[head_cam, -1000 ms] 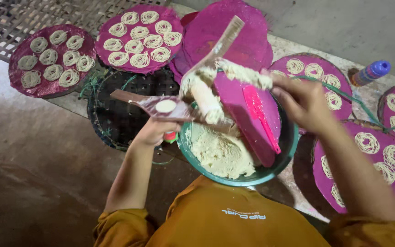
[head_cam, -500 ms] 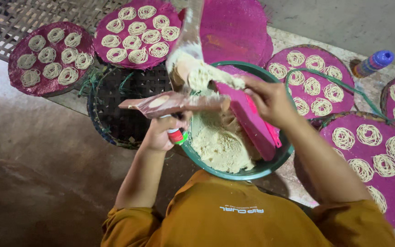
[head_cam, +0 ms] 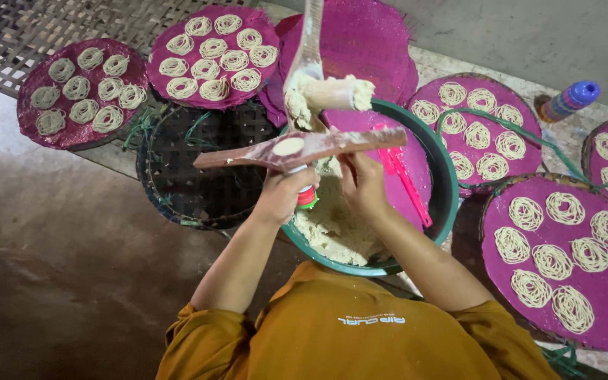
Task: The person uses a wooden dough press to extrude dough into spiral shapes onto pink mats placed in woven trays. They repeatedly scoop dough from a green basin, load it into the press, and squeeze out spirals, then move completed trays aside and bring new mats into position.
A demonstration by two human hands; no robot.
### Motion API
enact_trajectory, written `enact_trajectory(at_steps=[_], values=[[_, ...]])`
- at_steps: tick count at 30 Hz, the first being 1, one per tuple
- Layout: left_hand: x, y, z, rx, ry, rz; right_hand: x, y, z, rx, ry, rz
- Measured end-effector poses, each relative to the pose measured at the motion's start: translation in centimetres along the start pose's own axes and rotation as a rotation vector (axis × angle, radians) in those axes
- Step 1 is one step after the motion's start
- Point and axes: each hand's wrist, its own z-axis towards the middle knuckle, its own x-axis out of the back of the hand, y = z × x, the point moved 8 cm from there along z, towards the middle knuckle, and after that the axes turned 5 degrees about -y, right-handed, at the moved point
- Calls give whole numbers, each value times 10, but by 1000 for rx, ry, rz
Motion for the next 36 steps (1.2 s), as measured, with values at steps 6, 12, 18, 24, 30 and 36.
enact_trajectory(at_steps=[6, 12, 18, 24, 30, 36], values=[[51, 47, -10, -163, 238, 168, 20, -34, -8, 190, -174, -17], [59, 68, -27, -246, 230, -81, 38, -55, -51, 74, -698, -236], [-153, -66, -84, 494, -664, -961, 135, -82, -40, 89, -142, 1015], [-251, -72, -82, 112, -776, -23, 266, -84, -106, 75, 0, 1025], [-355, -68, -88, 79, -915, 1181, 369, -150, -191, 538, -247, -23], [-465, -88, -117, -26, -1054, 660, 402, -123, -252, 472, -225, -313]])
